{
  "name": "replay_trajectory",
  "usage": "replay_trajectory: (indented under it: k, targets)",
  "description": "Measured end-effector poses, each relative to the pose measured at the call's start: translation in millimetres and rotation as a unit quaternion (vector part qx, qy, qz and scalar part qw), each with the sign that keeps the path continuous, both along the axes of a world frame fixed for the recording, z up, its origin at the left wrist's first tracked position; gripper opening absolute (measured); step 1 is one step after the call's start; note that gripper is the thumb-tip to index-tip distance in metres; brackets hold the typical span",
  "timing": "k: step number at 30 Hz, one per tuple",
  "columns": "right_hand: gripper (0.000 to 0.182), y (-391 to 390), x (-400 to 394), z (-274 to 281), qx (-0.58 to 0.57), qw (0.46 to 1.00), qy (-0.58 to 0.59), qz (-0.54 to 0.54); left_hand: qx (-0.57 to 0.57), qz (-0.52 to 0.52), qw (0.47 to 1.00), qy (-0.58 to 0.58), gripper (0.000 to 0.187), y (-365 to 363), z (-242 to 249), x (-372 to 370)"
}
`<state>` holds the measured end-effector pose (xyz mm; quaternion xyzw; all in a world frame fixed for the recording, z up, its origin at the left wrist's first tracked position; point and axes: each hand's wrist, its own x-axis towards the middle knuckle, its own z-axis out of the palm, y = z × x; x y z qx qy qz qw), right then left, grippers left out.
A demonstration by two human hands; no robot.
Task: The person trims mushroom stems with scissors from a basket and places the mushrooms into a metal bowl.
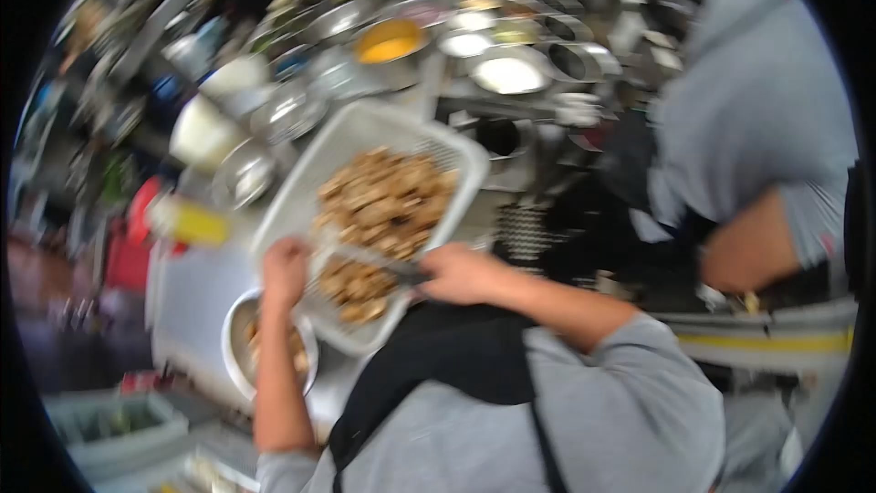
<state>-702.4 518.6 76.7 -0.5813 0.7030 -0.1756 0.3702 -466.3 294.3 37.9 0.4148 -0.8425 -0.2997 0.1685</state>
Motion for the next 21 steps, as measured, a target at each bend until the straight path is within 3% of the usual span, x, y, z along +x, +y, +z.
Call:
replay_trajectory:
  k: [2,4,6,8,15,17,21]
  targets:
    - [0.046,2.5,-3.4,-9.0,-0.042,0.999,0.001,-0.026,-0.018,0.040,0.997,-0.068,0.017,4.9,1.5,-22.8]
    - [0.048,4.9,-6.5,-17.3,-0.066,0.997,0.003,-0.047,-0.036,0.009,0.982,-0.184,0.030,-0.9,0.7,-35.1]
    - [0.048,15.0,-9.0,-0.6,-0.075,0.995,-0.010,-0.068,-0.003,-0.050,0.958,-0.283,0.038,1.0,0.7,-39.2]
    - [0.049,20.2,-11.0,1.6,-0.083,0.993,-0.009,-0.079,0.050,-0.039,0.930,-0.362,0.044,-16.0,-32.7,-34.5]
    - [0.047,23.8,-9.8,-8.0,-0.063,0.992,-0.012,-0.107,0.051,-0.072,0.943,-0.320,0.037,-2.9,-18.5,-37.6]
    - [0.039,24.2,-9.9,-10.5,-0.055,0.993,0.014,-0.106,-0.019,-0.081,0.949,-0.305,0.033,1.9,-8.1,-41.9]
    - [0.032,25.2,-7.2,-9.0,-0.052,0.991,0.051,-0.112,-0.017,0.007,0.984,-0.177,0.030,5.3,16.3,-13.9]
